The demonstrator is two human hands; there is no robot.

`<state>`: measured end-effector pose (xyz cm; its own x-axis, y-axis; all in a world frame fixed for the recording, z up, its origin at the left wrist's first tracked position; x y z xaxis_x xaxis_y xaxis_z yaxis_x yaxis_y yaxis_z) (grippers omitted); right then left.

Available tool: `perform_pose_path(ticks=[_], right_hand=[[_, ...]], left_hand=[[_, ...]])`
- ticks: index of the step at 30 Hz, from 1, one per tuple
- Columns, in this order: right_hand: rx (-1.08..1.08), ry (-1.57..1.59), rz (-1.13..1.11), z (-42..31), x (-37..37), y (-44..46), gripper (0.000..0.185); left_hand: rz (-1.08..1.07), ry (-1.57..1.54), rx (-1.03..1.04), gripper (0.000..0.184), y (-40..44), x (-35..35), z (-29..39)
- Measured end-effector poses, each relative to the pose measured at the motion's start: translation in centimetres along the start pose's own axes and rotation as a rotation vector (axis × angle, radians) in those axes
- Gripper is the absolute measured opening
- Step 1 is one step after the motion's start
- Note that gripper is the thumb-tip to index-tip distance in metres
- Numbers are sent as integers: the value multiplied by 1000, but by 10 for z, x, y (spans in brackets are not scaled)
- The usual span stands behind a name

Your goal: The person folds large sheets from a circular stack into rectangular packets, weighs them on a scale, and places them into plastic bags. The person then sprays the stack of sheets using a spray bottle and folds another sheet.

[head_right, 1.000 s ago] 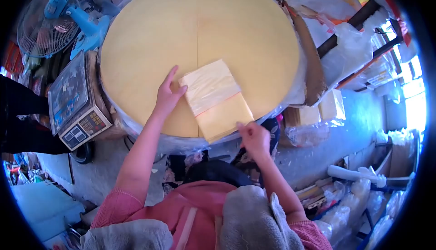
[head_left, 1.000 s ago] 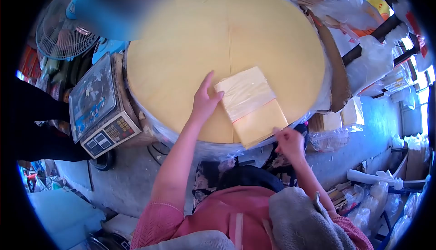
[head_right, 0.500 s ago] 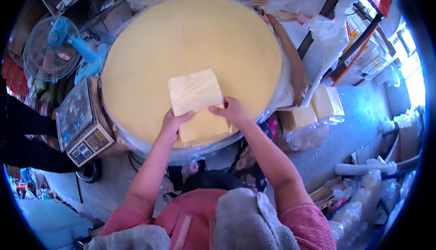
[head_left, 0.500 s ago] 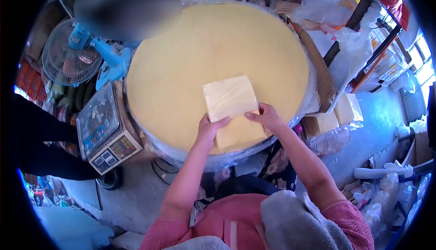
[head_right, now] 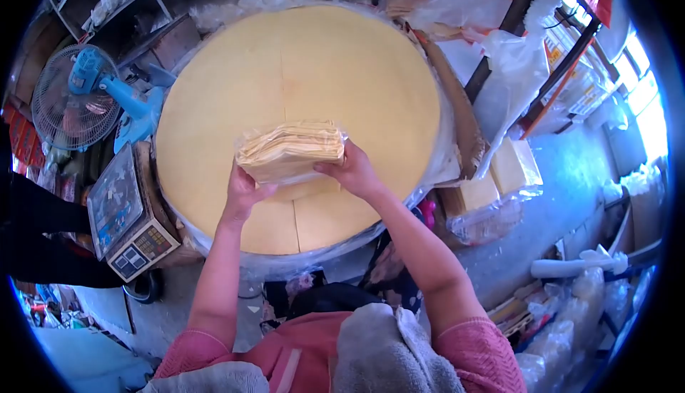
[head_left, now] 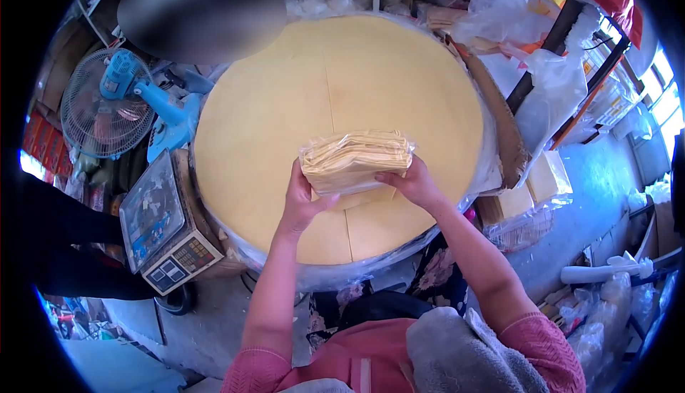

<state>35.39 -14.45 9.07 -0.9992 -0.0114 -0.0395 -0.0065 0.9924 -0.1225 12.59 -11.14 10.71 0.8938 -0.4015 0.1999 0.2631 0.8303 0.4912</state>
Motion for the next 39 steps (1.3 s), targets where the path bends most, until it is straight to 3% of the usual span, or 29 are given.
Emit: perform_pose_path(ticks=[3,5,8,9,12,15,18,21,22,25,31,34,37,39], right_hand=[[15,-116,5,7,-6,3,50],[3,-147,-17,34,-10,10,55],[50,121,-138,54,-8,15,58],[43,43,-124,62,-8,17,58],[12,-191,-59,83,-13,22,57],[30,-281,-13,86,-13,23,54],[146,-147,-53,68,-9,20,51],[132,111,89,63,1,3,53],[6,175,156,61,6,-3,58],[175,109,281,71,10,-17,60],[134,102,365,74,14,-28,52],[137,-84,422,90,12,-23,47],[81,128,242,81,5,-31,44],[26,245,112,73,-1,-39,44]], left_hand=[[-1,144,-257,58,-6,-7,-21],[31,162,-298,51,-20,-9,-42],[20,244,-346,44,-33,-12,-65],[5,282,-358,42,-33,-11,-66],[42,267,-282,36,-36,-4,-63],[-160,632,-154,37,-33,-4,-63],[23,343,-346,46,-29,-1,-59],[201,352,-345,54,-40,8,-49],[280,301,-366,60,-48,11,-52],[416,200,-429,59,-71,14,-57],[349,433,-310,51,-86,22,-45],[344,340,-383,45,-94,12,-58],[335,390,-375,42,-97,8,-61],[299,238,-270,42,-97,11,-54]])
Point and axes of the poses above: each hand's wrist, its own y-axis towards the middle knuckle, its own x-axis out of the palm, z = x × y, the point moved 1 cm from there along y, towards the middle knuckle, and after that the axes turned 12 degrees about x, right-handed, at the moved point
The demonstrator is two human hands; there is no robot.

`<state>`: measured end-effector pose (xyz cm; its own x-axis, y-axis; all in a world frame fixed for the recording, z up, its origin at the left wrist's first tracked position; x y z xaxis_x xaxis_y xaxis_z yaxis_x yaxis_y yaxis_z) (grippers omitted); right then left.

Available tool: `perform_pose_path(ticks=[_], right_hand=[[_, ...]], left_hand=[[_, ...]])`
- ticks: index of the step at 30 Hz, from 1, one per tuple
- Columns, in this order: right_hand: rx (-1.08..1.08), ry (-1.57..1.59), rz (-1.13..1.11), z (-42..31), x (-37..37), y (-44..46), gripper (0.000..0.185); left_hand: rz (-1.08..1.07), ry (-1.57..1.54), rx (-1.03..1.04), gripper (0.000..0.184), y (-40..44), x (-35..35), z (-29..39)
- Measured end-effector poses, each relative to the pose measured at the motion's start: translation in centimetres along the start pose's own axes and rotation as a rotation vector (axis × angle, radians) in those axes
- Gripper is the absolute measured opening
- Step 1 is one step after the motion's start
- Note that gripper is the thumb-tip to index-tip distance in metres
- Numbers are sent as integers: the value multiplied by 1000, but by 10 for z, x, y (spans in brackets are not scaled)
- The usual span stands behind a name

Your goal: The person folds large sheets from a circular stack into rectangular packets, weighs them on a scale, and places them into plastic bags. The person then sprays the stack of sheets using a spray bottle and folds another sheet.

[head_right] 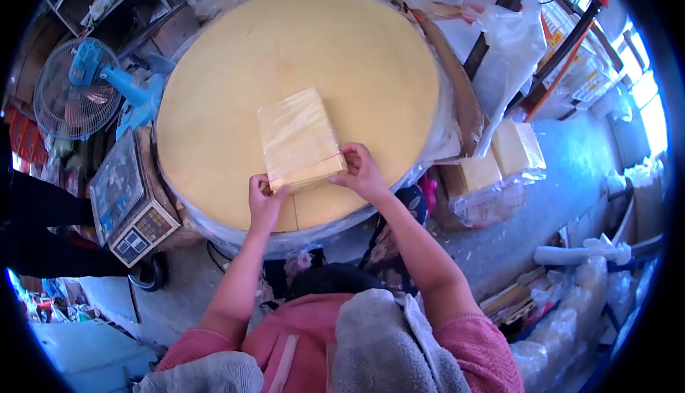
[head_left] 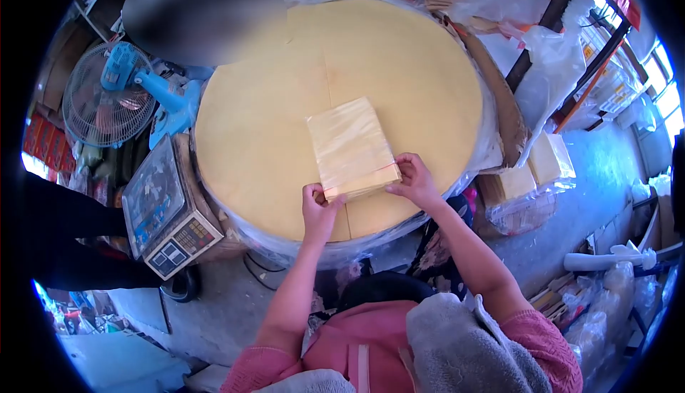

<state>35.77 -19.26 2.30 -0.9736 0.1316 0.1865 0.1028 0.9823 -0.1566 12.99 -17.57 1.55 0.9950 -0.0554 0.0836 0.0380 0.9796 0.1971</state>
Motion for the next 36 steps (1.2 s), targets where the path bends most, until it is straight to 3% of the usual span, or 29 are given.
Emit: perform_pose_path(ticks=[4,7,11,14,18,19,23,25,29,32,33,36], right_hand=[[-18,-41,-31,12,-13,3,37],[-100,-403,171,22,-14,7,29],[-139,-594,299,17,-9,1,23],[64,-377,217,-23,0,-5,20],[-217,-585,155,-140,21,17,9],[-270,-553,140,-166,29,29,5],[-209,-656,100,-244,53,31,8],[-144,-749,64,-251,60,22,12],[-13,-900,-34,-228,57,-7,19],[45,-959,-76,-232,62,-20,23],[57,-984,-84,-238,64,-22,24],[106,-1147,-110,-249,66,-22,26]], left_hand=[[-41,6,59,33,-3,-2,5],[-47,434,41,27,-2,-10,-3],[-9,503,165,22,-6,-12,-12],[-6,342,146,19,2,-12,28],[-36,75,213,10,68,-13,122],[-76,109,231,18,90,-14,144],[-123,149,234,30,136,-19,209],[-131,113,203,31,129,-25,213],[-264,406,112,27,93,-40,202],[-356,720,1050,31,57,-28,239],[-568,736,1104,38,50,-25,243],[-794,1040,1082,45,51,-25,228]])
Point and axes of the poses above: each hand's wrist, its own y-axis towards the middle knuckle, its own x-axis out of the palm, z = x × y, the point moved 1 cm from there along y, towards the middle knuckle, and after that the axes turned 12 degrees about x, right-handed, at the moved point
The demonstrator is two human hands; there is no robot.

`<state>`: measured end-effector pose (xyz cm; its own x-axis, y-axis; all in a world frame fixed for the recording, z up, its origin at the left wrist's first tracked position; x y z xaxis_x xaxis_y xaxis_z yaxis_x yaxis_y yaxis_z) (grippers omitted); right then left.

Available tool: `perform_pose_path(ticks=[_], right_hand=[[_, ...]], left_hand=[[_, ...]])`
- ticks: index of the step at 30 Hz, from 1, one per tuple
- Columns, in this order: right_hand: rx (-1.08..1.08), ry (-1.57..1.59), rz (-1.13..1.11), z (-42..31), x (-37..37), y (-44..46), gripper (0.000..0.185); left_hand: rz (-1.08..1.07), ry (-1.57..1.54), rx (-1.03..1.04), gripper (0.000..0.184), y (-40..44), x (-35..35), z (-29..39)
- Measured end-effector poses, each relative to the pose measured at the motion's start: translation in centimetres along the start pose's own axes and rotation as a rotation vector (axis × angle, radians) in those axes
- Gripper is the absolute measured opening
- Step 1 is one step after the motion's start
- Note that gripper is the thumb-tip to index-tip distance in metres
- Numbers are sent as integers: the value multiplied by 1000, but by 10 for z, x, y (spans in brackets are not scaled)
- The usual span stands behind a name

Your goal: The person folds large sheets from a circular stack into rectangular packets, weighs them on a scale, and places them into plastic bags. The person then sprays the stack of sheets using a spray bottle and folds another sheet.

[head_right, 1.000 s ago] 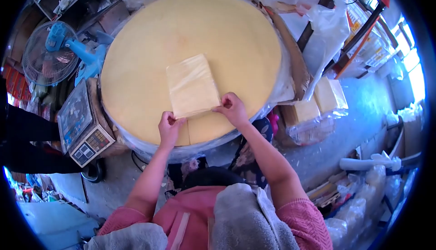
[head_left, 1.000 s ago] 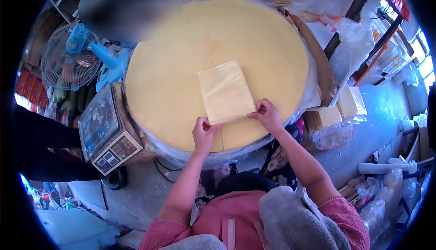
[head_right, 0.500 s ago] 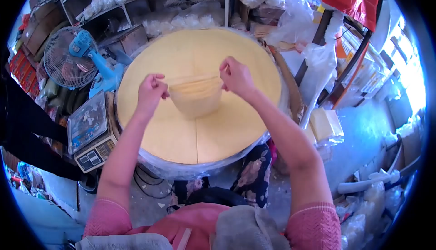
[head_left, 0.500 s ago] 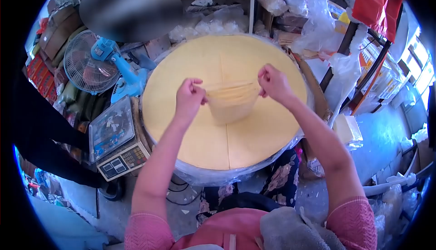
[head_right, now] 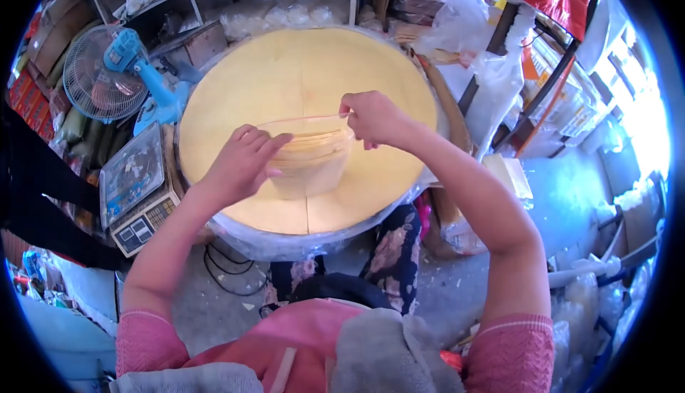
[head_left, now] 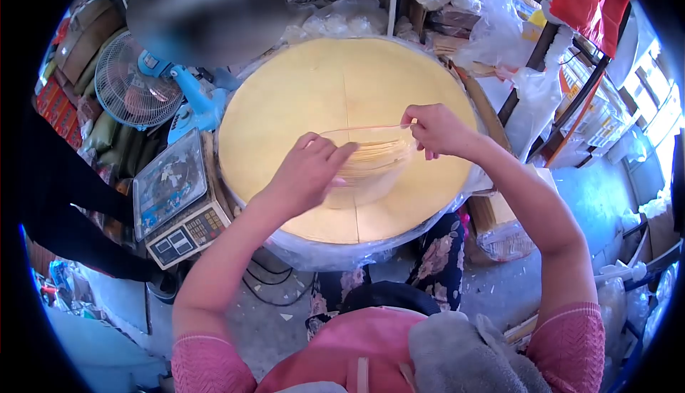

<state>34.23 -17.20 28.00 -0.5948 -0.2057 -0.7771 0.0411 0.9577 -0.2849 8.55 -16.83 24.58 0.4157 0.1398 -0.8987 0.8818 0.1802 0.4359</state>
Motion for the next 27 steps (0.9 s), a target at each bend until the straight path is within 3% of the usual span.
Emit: perform_pose_path(ticks=[3,6,10,14,21,23,26,27], right_hand=[[-331,-407,467,-11,-9,-13,31],[-806,-115,139,-16,-1,-26,32],[-534,-797,90,7,0,-11,9],[-763,-526,196,11,-14,-16,7],[-764,-344,120,20,-11,-19,9],[-781,-270,122,25,-9,-20,8],[-839,-143,150,33,-6,-22,6],[-883,-126,144,34,-6,-22,6]], left_hand=[[-51,17,-25,28,-6,-5,-14],[-90,-65,-28,19,0,-12,-18],[-120,-106,-17,19,10,-24,-24],[9,-182,8,19,10,-40,-28],[84,-320,-29,20,-4,-31,-35],[141,-347,-90,30,-14,-20,-43],[461,-722,-411,73,-23,15,-24],[418,-796,-430,89,-31,38,-26]])
Point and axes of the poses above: each hand's wrist, its own y-axis towards the middle knuckle, its own x-axis out of the palm, z = x × y, the point moved 1 cm from there along y, towards the middle knuckle, and after that the axes turned 12 degrees about x, right-handed, at the moved point
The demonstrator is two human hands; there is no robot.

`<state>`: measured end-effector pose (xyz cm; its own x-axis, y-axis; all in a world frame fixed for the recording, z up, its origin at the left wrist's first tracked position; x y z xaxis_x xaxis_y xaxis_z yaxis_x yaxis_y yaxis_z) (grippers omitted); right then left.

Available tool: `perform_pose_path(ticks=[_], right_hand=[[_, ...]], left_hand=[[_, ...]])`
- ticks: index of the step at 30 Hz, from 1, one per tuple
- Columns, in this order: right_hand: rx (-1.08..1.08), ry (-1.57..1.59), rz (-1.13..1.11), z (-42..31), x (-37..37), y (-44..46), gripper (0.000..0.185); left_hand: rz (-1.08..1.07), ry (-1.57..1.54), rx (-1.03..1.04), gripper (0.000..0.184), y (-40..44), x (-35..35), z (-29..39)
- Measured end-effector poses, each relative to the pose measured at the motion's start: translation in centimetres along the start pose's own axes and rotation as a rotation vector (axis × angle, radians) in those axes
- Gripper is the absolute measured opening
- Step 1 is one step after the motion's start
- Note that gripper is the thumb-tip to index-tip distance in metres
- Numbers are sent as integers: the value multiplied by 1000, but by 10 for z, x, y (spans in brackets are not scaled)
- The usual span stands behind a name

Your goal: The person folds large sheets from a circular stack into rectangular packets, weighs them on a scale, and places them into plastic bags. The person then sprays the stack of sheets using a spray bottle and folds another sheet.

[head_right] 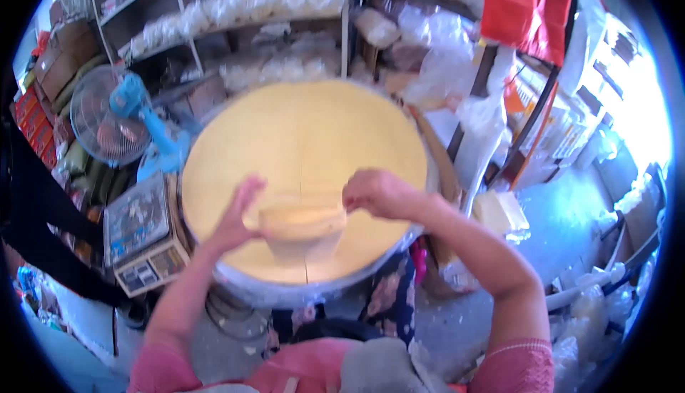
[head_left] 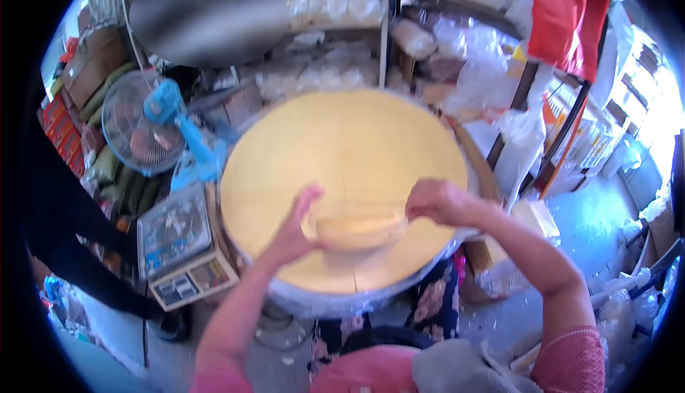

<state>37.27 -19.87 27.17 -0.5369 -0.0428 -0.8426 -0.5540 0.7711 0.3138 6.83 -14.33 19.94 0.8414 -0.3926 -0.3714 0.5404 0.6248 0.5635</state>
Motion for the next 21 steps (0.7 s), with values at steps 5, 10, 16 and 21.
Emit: perform_pose_path(ticks=[5,10,16,21], right_hand=[[212,9,94,-2,-1,-15,34],[289,15,3,21,22,-30,26],[224,72,66,17,28,-35,17],[239,41,228,32,46,-39,5]], left_hand=[[-36,89,-91,74,-26,22,-21],[215,-67,-5,28,-29,36,32],[169,-279,-217,26,-28,31,32],[338,-449,-241,77,-33,36,0]])
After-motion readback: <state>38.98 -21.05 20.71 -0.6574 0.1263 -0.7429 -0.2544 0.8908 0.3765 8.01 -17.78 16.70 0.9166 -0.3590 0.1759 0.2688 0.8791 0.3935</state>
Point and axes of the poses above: each hand's wrist, its own y-axis towards the middle knuckle, its own x-axis out of the palm, z = x × y, the point moved 1 cm from there along y, towards the middle knuckle, and after that the axes turned 12 degrees about x, right-handed, at the moved point
